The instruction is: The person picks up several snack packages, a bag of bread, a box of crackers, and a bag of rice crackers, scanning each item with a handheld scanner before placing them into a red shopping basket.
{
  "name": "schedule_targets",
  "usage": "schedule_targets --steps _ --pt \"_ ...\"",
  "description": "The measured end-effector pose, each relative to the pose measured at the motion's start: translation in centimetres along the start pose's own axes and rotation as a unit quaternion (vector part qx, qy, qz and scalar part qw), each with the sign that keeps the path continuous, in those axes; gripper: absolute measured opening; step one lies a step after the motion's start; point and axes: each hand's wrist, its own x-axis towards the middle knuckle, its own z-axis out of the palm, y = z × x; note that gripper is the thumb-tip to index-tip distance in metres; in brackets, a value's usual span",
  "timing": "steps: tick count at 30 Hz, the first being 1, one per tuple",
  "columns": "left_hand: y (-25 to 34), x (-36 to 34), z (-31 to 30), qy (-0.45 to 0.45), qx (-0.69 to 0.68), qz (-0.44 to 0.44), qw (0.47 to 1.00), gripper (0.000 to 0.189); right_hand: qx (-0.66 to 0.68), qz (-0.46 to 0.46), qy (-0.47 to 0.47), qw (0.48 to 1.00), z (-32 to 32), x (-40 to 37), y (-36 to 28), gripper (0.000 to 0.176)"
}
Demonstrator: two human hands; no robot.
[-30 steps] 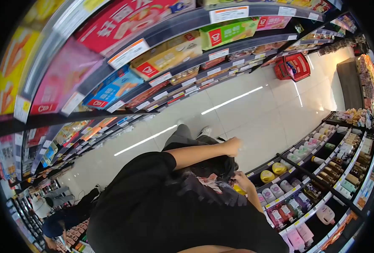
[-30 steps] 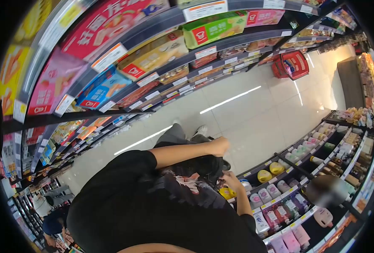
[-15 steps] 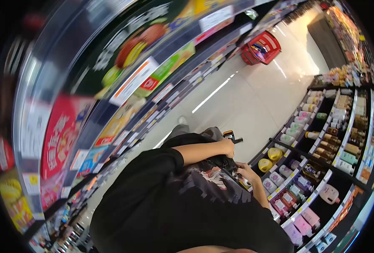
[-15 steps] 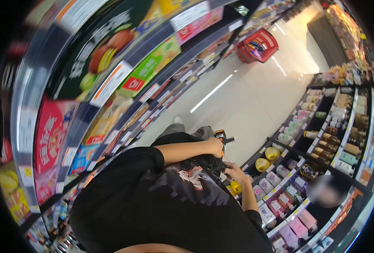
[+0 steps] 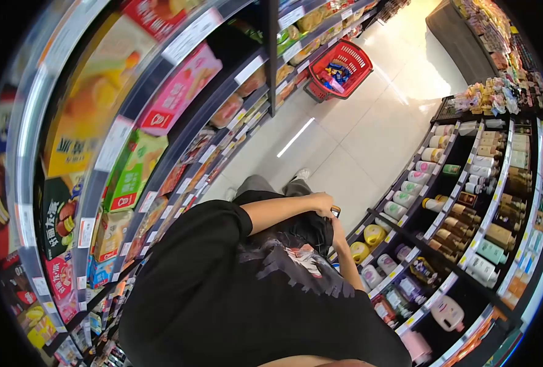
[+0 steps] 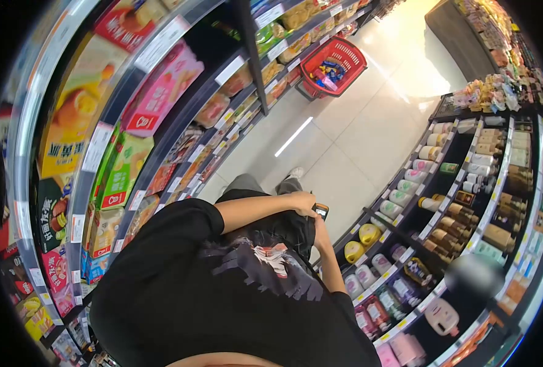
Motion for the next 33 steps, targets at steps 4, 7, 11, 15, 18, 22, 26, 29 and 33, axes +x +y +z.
schedule_targets --steps 4,7,11,15,18,22,26,29,33 --pt "1.4 5.7 -1.4 -0.04 -0.029 0.012 0.999 0.05 0.064 0.138 -0.086 0.985 -7.6 -0.5 -5.9 0.044" --pt "2.5 9.0 -4.6 -0.029 -0.029 0.016 0.999 0.047 -0.039 0.087 -0.112 0.989 -12.5 2.5 -6.3 0.045" --pt "2.9 15.5 -7.9 -0.003 -0.053 -0.026 0.998 0.043 -0.297 0.076 -0.011 0.952 -16.5 10.0 -1.5 0.032" --pt "2.0 19.5 -14.4 0.042 -0.044 0.02 0.998 0.044 -0.339 0.012 -0.053 0.939 -23.1 17.9 2.0 0.031" --pt "3.2 21.1 -20.6 -0.025 -0.05 0.089 0.994 0.05 -0.246 -0.131 -0.037 0.96 -26.0 17.3 -11.2 0.031" --pt "4.6 22.1 -26.5 0.014 -0.088 0.065 0.994 0.05 -0.423 0.048 0.095 0.9 -29.9 23.7 -11.3 0.03" --pt "3.8 24.3 -32.9 0.053 -0.074 0.018 0.996 0.043 -0.384 -0.092 -0.021 0.919 -34.3 28.8 -14.6 0.023" --pt "3.8 25.6 -38.4 0.007 -0.057 0.011 0.998 0.041 -0.175 -0.015 -0.14 0.974 -39.8 31.5 -20.1 0.024" --pt "3.6 33.0 -42.7 0.347 -0.359 0.094 0.861 0.021 0.107 0.163 -0.172 0.966 -48.3 36.3 -24.2 0.023"
